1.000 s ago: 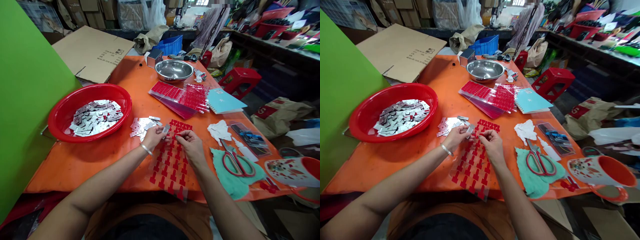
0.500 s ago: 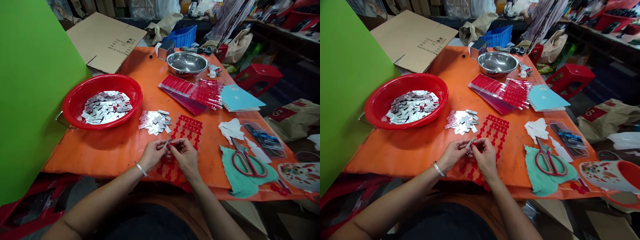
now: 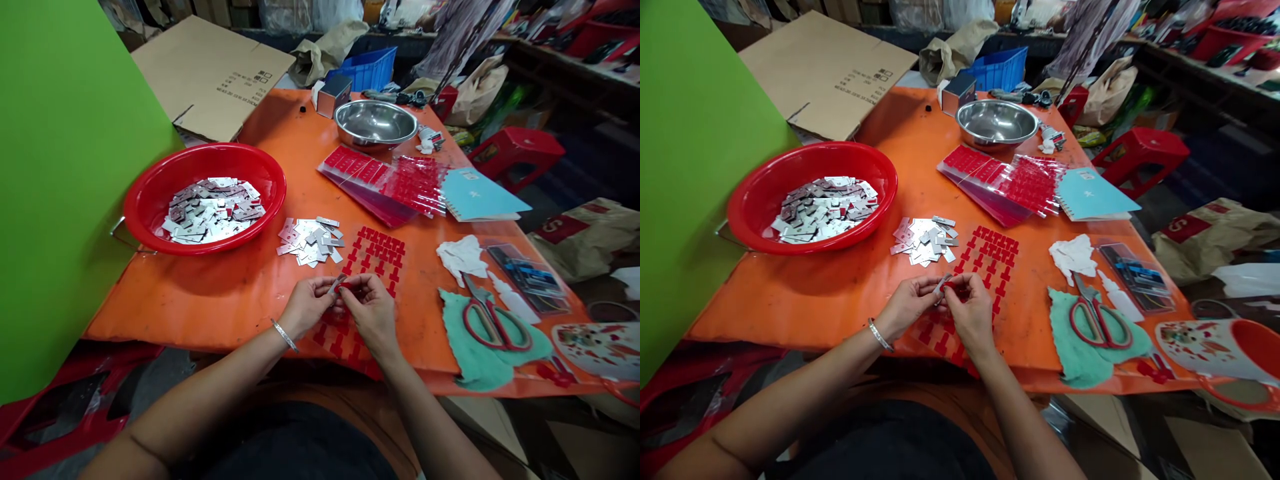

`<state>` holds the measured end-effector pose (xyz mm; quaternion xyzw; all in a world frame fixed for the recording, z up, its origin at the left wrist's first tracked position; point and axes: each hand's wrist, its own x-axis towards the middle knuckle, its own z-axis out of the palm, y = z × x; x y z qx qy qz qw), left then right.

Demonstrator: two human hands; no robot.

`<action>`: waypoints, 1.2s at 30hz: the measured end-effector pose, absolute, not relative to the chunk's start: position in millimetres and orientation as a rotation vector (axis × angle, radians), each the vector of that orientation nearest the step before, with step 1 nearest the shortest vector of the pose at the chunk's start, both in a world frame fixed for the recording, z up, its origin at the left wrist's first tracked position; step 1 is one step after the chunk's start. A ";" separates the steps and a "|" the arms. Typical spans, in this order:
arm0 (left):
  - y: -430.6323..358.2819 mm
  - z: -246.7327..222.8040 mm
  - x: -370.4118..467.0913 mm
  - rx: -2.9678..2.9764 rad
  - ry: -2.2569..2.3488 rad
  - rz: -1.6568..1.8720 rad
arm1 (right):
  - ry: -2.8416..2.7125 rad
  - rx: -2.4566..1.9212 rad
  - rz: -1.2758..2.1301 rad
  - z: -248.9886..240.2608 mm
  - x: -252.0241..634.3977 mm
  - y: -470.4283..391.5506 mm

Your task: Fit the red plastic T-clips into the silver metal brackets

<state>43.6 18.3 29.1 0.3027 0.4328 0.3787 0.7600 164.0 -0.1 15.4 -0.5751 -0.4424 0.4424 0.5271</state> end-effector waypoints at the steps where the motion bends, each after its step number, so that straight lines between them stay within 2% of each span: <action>1: 18.2 29.4 43.5 0.658 0.944 0.823 | -1.069 -1.379 1.047 14.1 164.4 0.1; 12: 18.4 23.1 43.8 0.664 0.992 0.886 | -1.163 -1.395 0.982 13.5 161.5 -4.4; 19: 15.4 19.8 44.4 0.704 0.981 0.918 | -1.407 -1.490 0.485 22.6 165.0 -0.2; 36: 13.3 23.6 44.6 0.733 0.978 0.916 | -1.302 -1.473 0.751 23.3 167.4 6.9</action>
